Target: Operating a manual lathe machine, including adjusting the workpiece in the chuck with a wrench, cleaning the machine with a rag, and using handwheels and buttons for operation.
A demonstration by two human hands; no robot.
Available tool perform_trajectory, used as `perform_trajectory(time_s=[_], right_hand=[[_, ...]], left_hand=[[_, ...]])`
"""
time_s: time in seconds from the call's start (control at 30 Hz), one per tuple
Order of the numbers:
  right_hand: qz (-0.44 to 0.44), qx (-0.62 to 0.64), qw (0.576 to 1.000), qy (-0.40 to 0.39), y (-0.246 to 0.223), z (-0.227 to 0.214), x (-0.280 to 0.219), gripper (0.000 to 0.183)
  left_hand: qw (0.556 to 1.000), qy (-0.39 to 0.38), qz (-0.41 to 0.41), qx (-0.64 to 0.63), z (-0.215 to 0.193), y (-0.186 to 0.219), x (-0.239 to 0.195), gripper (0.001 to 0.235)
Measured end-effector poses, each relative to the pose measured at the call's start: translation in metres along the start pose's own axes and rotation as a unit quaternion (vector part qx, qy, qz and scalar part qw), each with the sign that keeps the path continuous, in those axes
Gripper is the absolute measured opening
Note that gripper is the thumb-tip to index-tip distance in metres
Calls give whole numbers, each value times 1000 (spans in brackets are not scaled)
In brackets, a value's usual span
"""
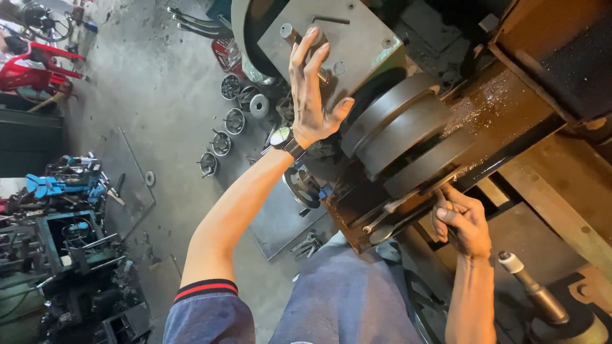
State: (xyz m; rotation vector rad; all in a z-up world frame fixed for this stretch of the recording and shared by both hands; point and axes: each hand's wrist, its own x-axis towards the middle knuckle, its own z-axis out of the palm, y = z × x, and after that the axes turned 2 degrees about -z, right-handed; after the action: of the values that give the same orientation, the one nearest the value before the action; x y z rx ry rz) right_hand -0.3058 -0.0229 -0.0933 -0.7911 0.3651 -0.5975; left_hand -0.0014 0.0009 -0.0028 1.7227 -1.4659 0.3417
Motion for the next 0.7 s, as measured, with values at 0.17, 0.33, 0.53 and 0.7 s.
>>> perform_trajectory(time_s=[0.17, 0.33, 0.53, 0.7], right_hand=[[-18, 11, 999, -29, -11, 10, 3, 13], [-17, 16, 999, -30, -8, 7, 4, 12], [-9, 28, 999, -15, -4, 5, 3, 38], [9, 18, 1000, -13, -4, 6, 2, 37]], left_hand=[[1000, 1, 17, 4, 0, 0, 3, 62], [1000, 4, 3, 1, 3, -1, 0, 61], [1000, -10, 4, 6, 0, 0, 1, 60], [1000, -3, -5, -2, 2, 1, 0, 60]])
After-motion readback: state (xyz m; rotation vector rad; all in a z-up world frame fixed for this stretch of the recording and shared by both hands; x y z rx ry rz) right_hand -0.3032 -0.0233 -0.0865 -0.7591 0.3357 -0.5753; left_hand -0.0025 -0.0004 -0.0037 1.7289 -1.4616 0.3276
